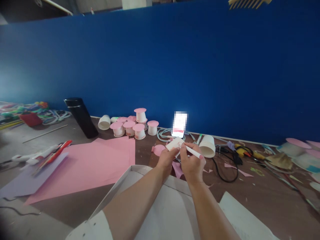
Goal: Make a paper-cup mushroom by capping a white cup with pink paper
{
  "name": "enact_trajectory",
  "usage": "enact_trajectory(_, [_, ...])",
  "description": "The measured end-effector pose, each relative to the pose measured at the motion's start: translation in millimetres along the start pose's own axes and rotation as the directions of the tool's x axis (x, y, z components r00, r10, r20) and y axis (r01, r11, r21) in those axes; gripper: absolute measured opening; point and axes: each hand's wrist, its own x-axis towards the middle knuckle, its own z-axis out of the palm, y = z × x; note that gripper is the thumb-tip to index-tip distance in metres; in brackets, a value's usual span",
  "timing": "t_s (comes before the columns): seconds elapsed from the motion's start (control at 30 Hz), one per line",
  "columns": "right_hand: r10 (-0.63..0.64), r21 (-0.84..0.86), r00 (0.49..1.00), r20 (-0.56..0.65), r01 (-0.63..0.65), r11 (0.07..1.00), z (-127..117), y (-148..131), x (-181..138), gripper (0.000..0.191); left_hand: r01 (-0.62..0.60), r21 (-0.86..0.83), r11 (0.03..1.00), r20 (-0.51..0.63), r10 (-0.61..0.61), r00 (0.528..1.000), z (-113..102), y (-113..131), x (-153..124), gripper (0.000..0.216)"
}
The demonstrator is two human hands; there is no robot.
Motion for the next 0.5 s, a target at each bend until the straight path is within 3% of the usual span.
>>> enact_trajectory(0.5, [0.027,0.0,1.0,0.011,-0.027,1.0,-0.3,-1.6,0.0,0.026,0.009,-0.014,1.0,0.007,-0.009,1.0,1.1,0.4,-2.0,0.045])
